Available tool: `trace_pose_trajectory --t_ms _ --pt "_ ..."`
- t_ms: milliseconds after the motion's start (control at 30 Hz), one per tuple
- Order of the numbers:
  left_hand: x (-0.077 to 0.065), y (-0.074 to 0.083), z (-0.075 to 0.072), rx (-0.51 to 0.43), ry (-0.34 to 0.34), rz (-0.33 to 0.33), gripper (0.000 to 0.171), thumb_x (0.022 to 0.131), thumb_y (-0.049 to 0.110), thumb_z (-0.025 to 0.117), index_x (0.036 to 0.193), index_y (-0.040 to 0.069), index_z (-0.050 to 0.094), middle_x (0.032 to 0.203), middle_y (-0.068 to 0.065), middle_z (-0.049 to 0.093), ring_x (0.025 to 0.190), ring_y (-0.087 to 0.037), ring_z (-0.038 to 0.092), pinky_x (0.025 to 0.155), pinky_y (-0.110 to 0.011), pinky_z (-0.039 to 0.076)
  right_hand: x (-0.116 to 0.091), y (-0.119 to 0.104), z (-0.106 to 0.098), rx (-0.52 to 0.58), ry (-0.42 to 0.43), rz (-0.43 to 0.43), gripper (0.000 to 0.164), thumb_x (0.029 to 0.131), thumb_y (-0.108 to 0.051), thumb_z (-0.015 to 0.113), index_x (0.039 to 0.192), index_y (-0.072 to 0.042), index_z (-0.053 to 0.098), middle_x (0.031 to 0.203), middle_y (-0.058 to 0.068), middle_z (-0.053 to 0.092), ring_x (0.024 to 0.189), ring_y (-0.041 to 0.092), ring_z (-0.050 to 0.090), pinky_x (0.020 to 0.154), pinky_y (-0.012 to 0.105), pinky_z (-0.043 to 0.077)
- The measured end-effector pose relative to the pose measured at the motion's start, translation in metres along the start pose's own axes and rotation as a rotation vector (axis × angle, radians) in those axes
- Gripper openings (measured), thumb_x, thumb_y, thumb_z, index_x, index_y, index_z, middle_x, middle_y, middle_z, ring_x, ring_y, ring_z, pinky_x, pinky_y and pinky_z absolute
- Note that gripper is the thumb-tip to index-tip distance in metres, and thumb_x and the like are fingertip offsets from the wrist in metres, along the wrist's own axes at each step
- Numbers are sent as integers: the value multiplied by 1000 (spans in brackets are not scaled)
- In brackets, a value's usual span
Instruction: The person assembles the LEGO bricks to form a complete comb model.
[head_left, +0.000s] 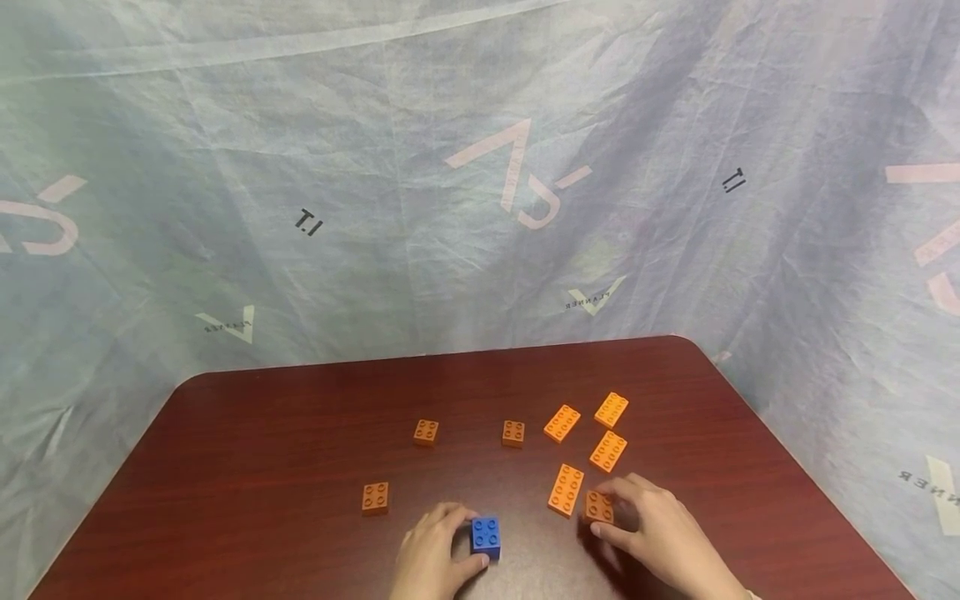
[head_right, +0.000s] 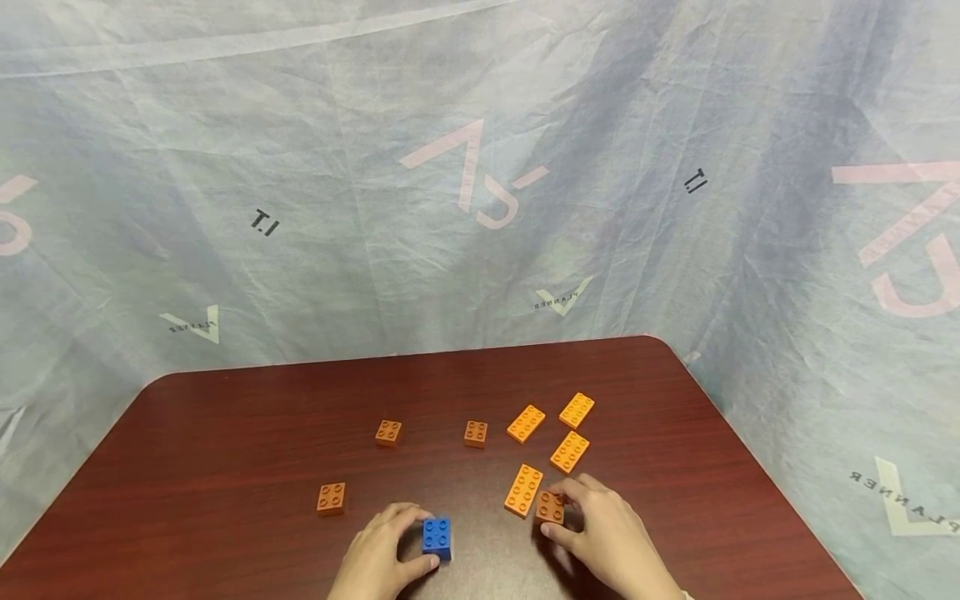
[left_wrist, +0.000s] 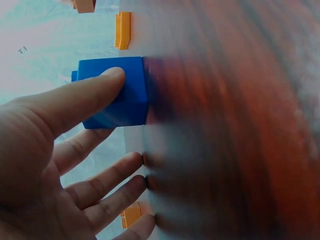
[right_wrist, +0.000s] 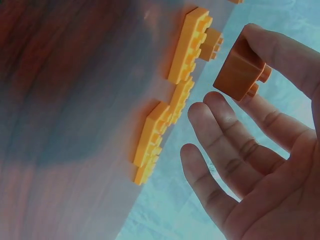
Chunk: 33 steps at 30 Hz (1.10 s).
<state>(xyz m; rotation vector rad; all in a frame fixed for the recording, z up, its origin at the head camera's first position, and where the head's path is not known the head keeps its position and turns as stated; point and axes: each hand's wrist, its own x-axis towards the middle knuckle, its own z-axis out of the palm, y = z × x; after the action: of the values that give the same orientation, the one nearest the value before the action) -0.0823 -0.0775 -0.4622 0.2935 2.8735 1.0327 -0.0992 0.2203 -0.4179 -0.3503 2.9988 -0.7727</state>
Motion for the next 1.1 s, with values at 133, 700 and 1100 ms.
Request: trace_pose_trajectory --t_ms 133,700,1100 --pt "0 0 -1 -2 6 8 43 77 28 89 113 12 70 121 -15 65 112 -46 60 91 -69 45 1 -5 -2 -10 9 -13 37 78 -37 88 108 -21 73 97 -11 64 83 10 62 70 34 55" --pt "0 0 0 -8 6 6 42 78 28 88 112 12 70 121 -16 65 113 -46 60 91 -69 46 9 -29 -5 11 74 -129 40 82 -38 85 115 -19 73 112 -5 69 91 14 68 74 35 55" --pt "0 0 0 5 29 35 43 76 28 89 111 12 70 119 -15 65 111 -44 61 89 -67 47 17 -50 0 39 62 -222 36 83 -37 84 113 -20 72 104 -10 67 90 16 67 74 35 55"
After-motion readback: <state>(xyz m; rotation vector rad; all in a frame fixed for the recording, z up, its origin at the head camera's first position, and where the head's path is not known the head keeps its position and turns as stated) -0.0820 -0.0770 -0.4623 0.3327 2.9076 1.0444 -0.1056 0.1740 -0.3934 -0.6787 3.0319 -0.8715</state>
